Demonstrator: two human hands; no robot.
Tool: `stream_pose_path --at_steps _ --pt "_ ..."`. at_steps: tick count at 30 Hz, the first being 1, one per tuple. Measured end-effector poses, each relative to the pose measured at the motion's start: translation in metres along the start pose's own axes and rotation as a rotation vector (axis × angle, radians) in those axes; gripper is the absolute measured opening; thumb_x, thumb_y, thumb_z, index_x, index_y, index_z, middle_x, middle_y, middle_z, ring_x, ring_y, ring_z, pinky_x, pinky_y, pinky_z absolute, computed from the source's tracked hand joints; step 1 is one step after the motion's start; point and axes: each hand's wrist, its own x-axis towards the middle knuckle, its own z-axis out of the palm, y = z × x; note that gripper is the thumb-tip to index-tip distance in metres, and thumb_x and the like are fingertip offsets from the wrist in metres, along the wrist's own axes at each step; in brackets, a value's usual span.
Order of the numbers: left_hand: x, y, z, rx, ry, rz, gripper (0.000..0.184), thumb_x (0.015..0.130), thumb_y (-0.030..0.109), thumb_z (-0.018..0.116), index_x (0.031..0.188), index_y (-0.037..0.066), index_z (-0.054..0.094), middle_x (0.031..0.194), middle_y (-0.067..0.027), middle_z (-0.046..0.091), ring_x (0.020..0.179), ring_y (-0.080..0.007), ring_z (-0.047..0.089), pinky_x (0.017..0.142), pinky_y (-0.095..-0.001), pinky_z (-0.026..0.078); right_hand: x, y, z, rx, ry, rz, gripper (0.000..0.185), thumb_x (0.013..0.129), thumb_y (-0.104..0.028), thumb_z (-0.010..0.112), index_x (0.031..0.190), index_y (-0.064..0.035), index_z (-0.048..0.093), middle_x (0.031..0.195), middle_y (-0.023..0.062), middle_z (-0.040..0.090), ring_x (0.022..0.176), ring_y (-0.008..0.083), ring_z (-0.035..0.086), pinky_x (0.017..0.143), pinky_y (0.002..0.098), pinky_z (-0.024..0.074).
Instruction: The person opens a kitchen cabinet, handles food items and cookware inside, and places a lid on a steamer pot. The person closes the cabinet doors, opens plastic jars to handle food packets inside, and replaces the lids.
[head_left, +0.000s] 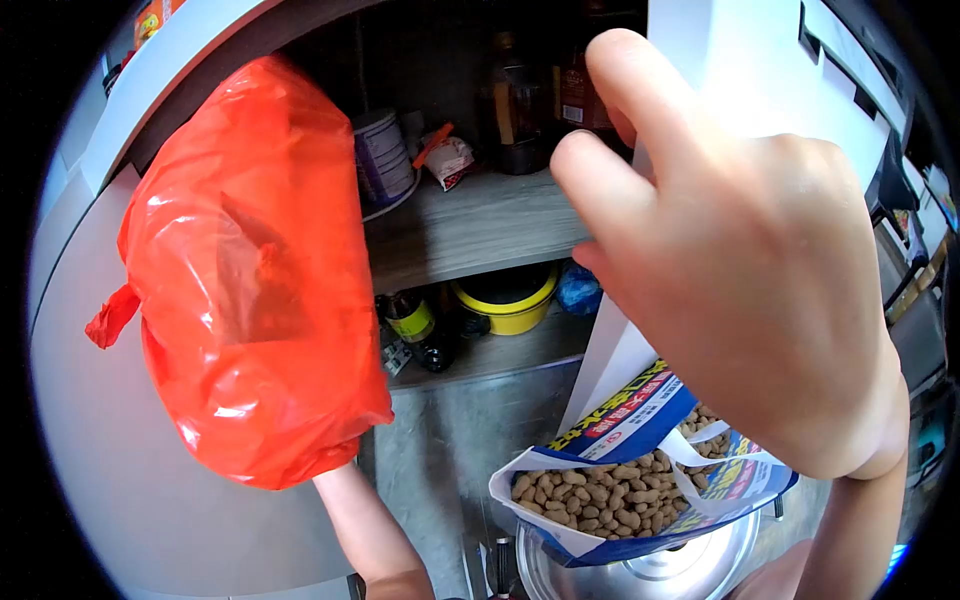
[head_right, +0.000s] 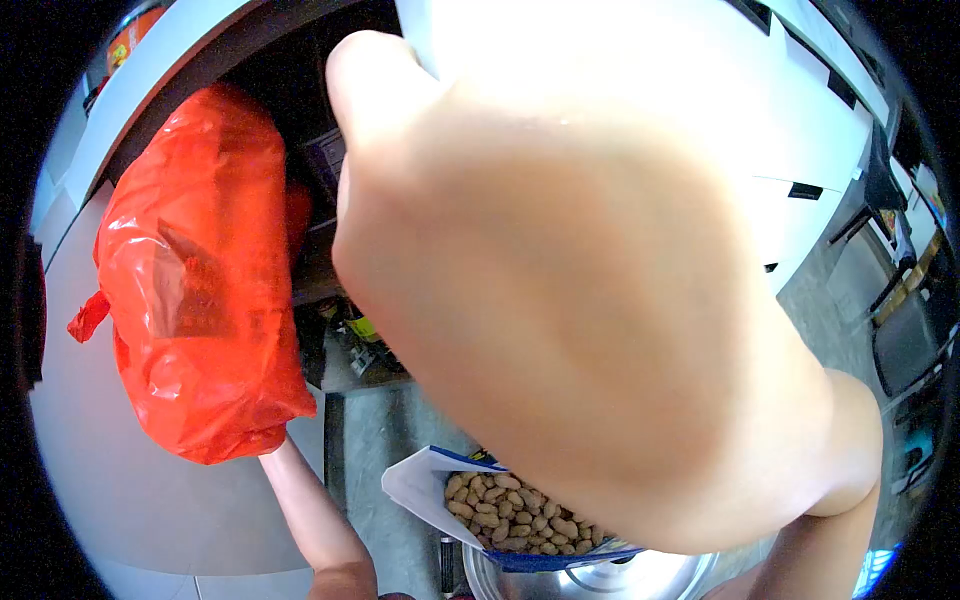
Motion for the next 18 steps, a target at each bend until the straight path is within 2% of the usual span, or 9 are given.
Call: stream_pose_path --at_steps 18 --pt "0.002 -0.011 0.004 0.069 -0.002 -0.033 0.053 0.092 0.042 0.047 0.133 0.009 0.041 0.135 -0.0101 0.046 0.123 -0.0287 0.043 0.102 -0.0491 0.036 0.003 0.001 -0.002 0.002 -0.001 -0.003 0.045 0.061 -0.009 0.074 0.102 -0.0052 0.057 0.11 0.012 0.049 0.076 0.0262 0.06 0.062 0.0352 0.0463"
